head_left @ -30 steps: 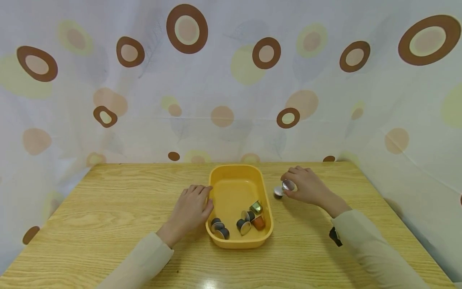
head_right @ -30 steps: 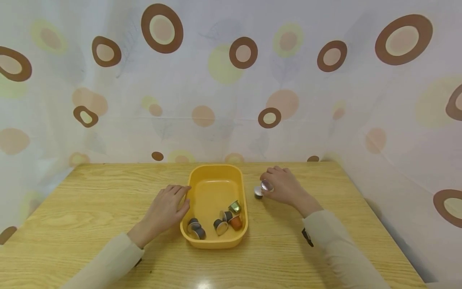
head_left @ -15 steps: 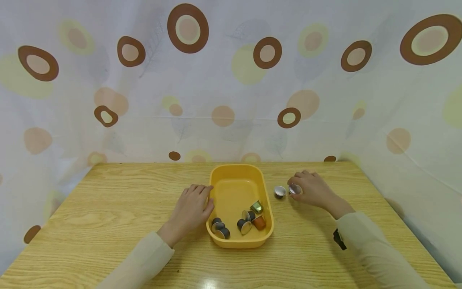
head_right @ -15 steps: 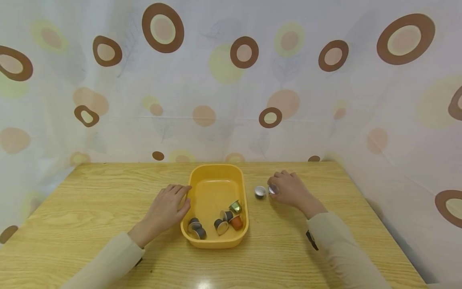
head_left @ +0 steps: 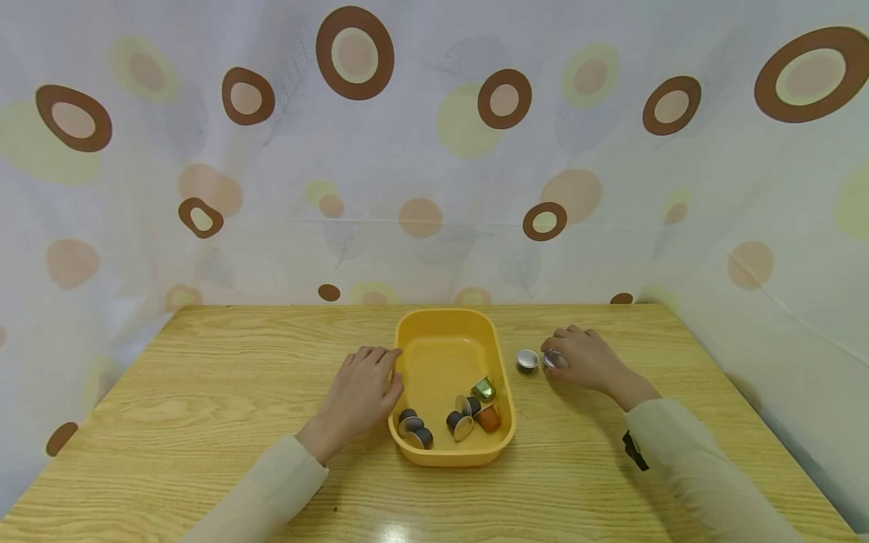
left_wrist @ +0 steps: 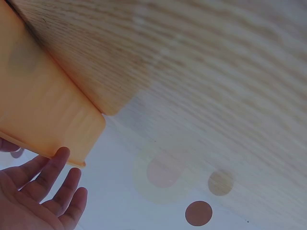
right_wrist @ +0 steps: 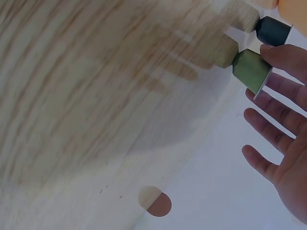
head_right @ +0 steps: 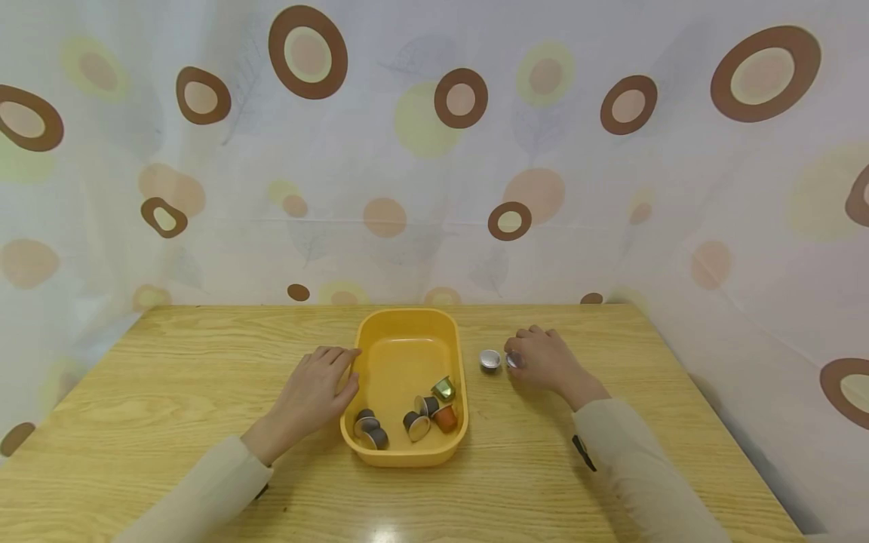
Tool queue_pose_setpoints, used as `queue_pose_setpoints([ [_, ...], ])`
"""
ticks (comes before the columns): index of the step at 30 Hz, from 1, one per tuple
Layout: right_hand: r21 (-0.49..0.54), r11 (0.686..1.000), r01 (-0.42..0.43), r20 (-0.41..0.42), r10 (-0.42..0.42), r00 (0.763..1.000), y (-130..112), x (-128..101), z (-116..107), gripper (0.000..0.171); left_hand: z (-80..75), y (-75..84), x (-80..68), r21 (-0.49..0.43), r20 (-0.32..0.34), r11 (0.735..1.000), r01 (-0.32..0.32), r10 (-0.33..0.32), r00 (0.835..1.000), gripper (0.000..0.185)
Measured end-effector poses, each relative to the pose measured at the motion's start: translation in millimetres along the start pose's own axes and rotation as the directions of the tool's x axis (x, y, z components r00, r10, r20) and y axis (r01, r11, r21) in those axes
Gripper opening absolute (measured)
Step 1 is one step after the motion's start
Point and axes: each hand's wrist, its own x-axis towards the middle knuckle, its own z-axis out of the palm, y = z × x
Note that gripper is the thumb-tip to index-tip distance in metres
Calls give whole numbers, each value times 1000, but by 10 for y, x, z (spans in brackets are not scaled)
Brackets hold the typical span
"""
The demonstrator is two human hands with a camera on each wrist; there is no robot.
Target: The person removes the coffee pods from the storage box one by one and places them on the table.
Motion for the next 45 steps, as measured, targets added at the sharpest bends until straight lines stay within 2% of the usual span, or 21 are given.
queue_pose_setpoints([
  [7, 10, 1000, -4, 6, 4, 1000, -5, 12, -1, 28, 7, -3, 1, 4, -20, 1000, -5, 5, 1000, 32],
  [20, 16, 1000, -15, 16, 15, 1000, -30, 16, -13, 31, 7, -1, 9, -9, 17, 1000, 15, -15, 1000, 33],
  [31, 26, 999, -21, 5, 21, 1000, -82, 42, -171, 30, 20, -9, 10, -4, 5, 1000, 7, -7, 1000, 33],
  [45, -31, 998, 54, -69, -56, 996, -253, 86, -306, 36, 7, -2, 15, 0, 7, 1000, 9, -9, 1000, 33],
])
